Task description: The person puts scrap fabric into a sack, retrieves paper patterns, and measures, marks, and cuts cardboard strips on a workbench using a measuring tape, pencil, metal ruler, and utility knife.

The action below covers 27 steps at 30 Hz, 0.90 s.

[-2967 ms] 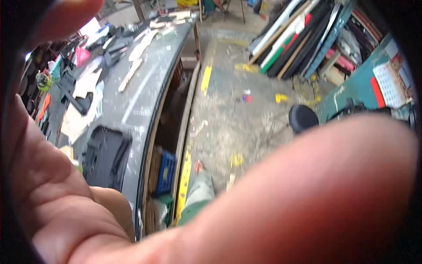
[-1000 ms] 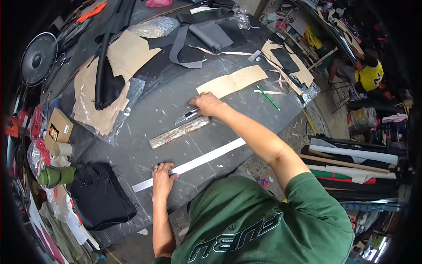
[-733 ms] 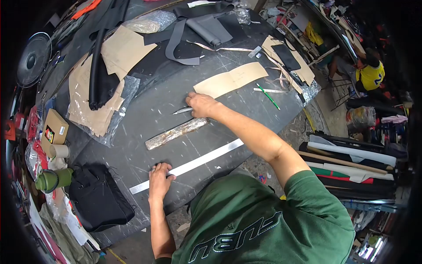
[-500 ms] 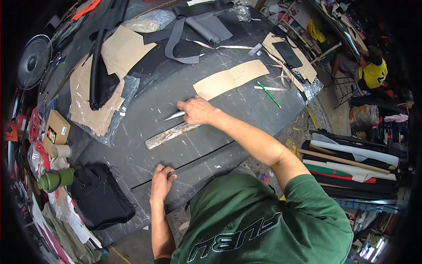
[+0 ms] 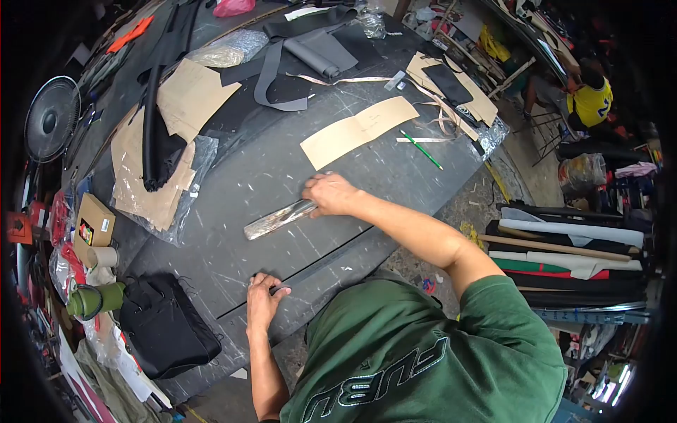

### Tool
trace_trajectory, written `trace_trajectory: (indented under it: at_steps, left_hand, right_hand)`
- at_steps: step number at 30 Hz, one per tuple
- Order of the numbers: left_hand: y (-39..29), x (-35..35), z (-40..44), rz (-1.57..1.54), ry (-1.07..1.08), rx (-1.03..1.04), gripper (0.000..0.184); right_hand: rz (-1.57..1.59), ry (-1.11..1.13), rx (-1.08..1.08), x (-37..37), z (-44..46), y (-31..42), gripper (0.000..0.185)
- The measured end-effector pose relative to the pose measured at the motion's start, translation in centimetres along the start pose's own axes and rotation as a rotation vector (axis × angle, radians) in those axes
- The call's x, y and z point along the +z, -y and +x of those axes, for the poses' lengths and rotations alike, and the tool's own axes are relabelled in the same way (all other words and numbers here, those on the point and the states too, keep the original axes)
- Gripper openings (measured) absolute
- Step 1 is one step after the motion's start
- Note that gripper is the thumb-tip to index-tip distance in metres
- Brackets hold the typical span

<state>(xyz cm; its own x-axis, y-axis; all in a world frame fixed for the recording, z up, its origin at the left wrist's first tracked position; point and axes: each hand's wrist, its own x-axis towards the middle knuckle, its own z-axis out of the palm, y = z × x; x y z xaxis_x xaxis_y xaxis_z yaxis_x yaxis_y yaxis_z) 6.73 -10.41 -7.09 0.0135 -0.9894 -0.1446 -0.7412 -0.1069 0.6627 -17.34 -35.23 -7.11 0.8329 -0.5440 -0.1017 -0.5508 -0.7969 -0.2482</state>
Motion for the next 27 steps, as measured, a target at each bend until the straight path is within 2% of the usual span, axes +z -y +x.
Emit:
trace_trajectory:
  at_steps: [6,11,13,17,19,21,23,25,27]
  left_hand:
    - [-0.1,-0.1,0.2,-0.161,0.006,-0.047,0.021]
    - [-1.8,-1.3,2.3,-0.164,0.054,-0.079,0.016]
    - [-2.5,-2.2,3.7,-0.196,0.063,-0.158,0.015]
    - [-4.4,-3.4,8.4,-0.225,0.005,-0.162,0.016]
    - [-7.3,-3.1,11.3,-0.227,-0.028,-0.142,0.016]
    - [-11.6,-2.2,15.9,-0.226,-0.170,-0.147,0.024]
    - [-14.2,-0.5,20.4,-0.133,-0.160,-0.057,0.034]
    - [-15.1,2.6,25.9,-0.038,-0.260,0.091,0.042]
    - [-16.5,5.0,30.9,-0.088,-0.180,-0.026,0.055]
  right_hand:
    - [0.004,0.016,0.301,-2.4,-9.1,-7.3,0.050]
    - [0.052,-0.027,0.536,-4.1,-19.1,-14.1,0.053]
    - [0.026,-0.026,0.736,-3.8,-22.6,-16.5,0.054]
    - [0.069,-0.159,0.878,-3.6,-27.1,-18.5,0.055]
    - [0.053,-0.197,0.857,-3.0,-27.9,-18.7,0.054]
    - [0.040,-0.233,0.820,-2.3,-27.8,-18.4,0.054]
    - [0.029,-0.276,0.868,-2.4,-27.7,-17.8,0.051]
    - [0.065,-0.353,0.864,-2.5,-27.8,-17.5,0.049]
    - [0.111,-0.414,0.852,-2.1,-28.4,-17.2,0.048]
